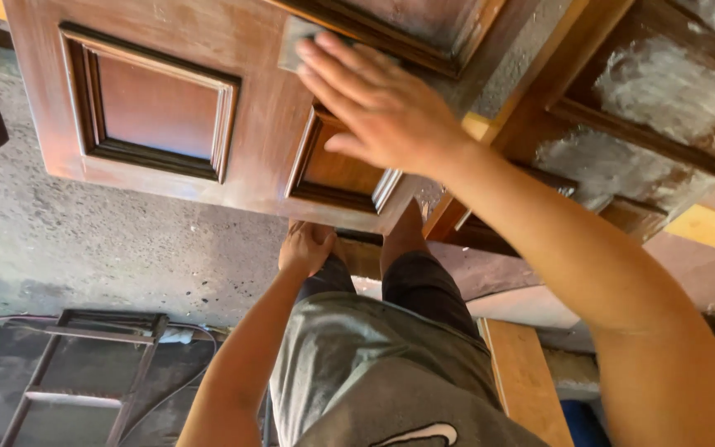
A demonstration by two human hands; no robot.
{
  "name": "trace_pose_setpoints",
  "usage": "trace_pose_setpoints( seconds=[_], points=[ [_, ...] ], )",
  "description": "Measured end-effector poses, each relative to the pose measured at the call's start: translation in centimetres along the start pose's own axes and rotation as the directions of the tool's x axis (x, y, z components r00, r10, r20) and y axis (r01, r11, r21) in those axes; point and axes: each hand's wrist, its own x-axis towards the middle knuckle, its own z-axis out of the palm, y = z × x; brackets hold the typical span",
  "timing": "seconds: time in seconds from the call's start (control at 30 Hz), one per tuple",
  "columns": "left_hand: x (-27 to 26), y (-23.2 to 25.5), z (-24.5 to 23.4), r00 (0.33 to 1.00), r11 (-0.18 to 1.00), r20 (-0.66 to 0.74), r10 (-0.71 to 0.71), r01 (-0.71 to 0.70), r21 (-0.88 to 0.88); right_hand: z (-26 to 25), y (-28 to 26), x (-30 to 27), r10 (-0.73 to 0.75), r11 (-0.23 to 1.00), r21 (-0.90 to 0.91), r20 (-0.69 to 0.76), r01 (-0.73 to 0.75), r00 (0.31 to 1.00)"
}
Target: Sanding the recessed panels of wooden doors using a sanding block to prepare the surface for refinishing.
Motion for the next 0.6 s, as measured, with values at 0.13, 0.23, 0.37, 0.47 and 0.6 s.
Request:
trace_pose_setpoints(
  seconds=[0.13,0.23,0.37,0.47,0.6],
  points=[
    [-2.1,-1.8,0.3,0.951,0.955,-0.106,0.291,-0.296,-0.035,3.7,2.5,-9.0,0.014,0.998,0.063,-0.081,-0.009,0.997],
    [-8.3,4.3,-6.2,0.963,0.987,0.245,0.115,-0.139,0.081,3.8,2.4,-13.1,0.038,0.999,-0.018,-0.115,-0.041,0.993],
    [-10.3,5.6,-6.3,0.904,0.928,0.239,0.354,-0.371,0.027,3.9,2.2,-13.9,0.101,0.977,-0.177,-0.121,-0.121,0.988],
    [-13.3,9.1,-9.0,0.799,0.812,0.310,0.514,-0.570,0.123,4.0,1.8,-14.8,0.080,0.965,-0.226,-0.243,-0.136,0.967],
    [-17.5,14.1,-13.7,0.443,0.443,-0.127,0.887,-0.896,-0.034,0.8,-4.2,-17.1,0.498,0.845,0.440,-0.446,-0.303,0.744]
  ],
)
